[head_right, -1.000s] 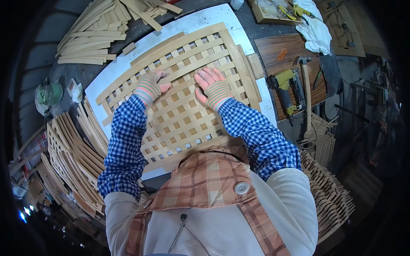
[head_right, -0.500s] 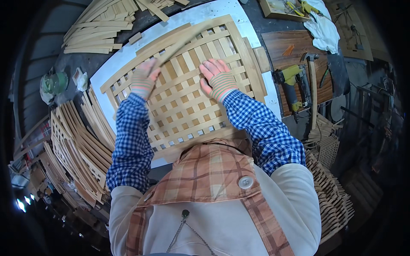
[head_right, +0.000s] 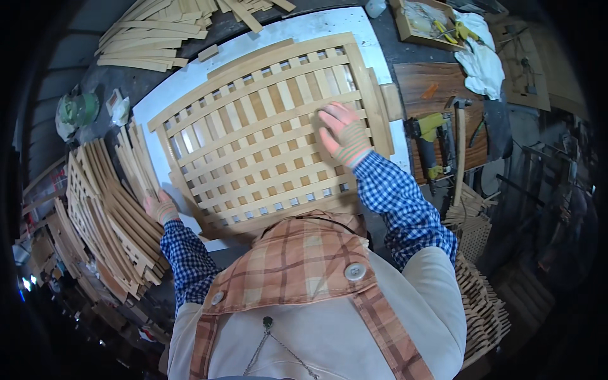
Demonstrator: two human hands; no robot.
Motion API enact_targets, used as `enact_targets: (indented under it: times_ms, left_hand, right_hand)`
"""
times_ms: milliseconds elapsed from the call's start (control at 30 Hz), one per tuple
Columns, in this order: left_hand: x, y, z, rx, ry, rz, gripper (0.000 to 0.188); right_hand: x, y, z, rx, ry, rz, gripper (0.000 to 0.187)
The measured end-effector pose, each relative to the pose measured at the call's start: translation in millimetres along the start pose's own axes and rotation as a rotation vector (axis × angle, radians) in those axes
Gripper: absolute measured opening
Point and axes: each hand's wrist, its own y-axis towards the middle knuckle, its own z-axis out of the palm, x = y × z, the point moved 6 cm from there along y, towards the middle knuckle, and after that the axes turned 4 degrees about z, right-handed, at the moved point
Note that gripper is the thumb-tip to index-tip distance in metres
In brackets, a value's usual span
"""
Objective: The person assembles wooden lattice panels by arranging wooden slats onto a frame, fastening them with a nail gun, and stacking the completed panel onto a pile.
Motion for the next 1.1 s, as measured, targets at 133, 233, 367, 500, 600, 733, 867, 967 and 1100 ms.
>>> enact_targets:
  times_ms: [133, 233, 367, 500, 600, 733, 867, 967, 1100]
  left_hand:
    - [-130, -12, -31, 0.003, -0.126, 0.342, 0.038]
    - [-192, -42, -19, 0.092, -0.319, 0.577, 0.036]
    - [-238, -86, -22, 0.173, -0.432, 0.794, 0.034]
    - [-257, -104, -14, 0.355, -0.397, 0.773, 0.035]
    - [-283, -108, -12, 0.320, -0.493, 0.823, 0.035]
    - [-289, -114, -3, 0.285, -0.499, 0.858, 0.037]
    - [-291, -112, 3, 0.266, -0.467, 0.811, 0.036]
    - [-308, -107, 13, 0.337, -0.473, 0.823, 0.035]
    - [-328, -100, 18, 0.287, -0.464, 0.910, 0.037]
  right_hand:
    - [-75, -48, -81, -0.238, -0.014, 0.453, 0.031]
    - [-168, -99, -150, -0.503, 0.143, 0.887, 0.033]
    - [-252, -159, -229, -0.349, -0.491, 1.309, 0.051]
    - [-317, -203, -249, -0.082, -0.661, 1.379, 0.058]
    - [-359, -229, -280, -0.182, -0.677, 1.469, 0.050]
    - [-364, -256, -299, -0.937, 0.114, 1.433, 0.039]
    - [-206, -160, -272, -1.364, 1.097, 0.809, 0.022]
    - [-138, -101, -274, -1.095, 1.632, 0.403, 0.020]
    - [-121, -27, -265, -0.811, 1.534, 0.281, 0.024]
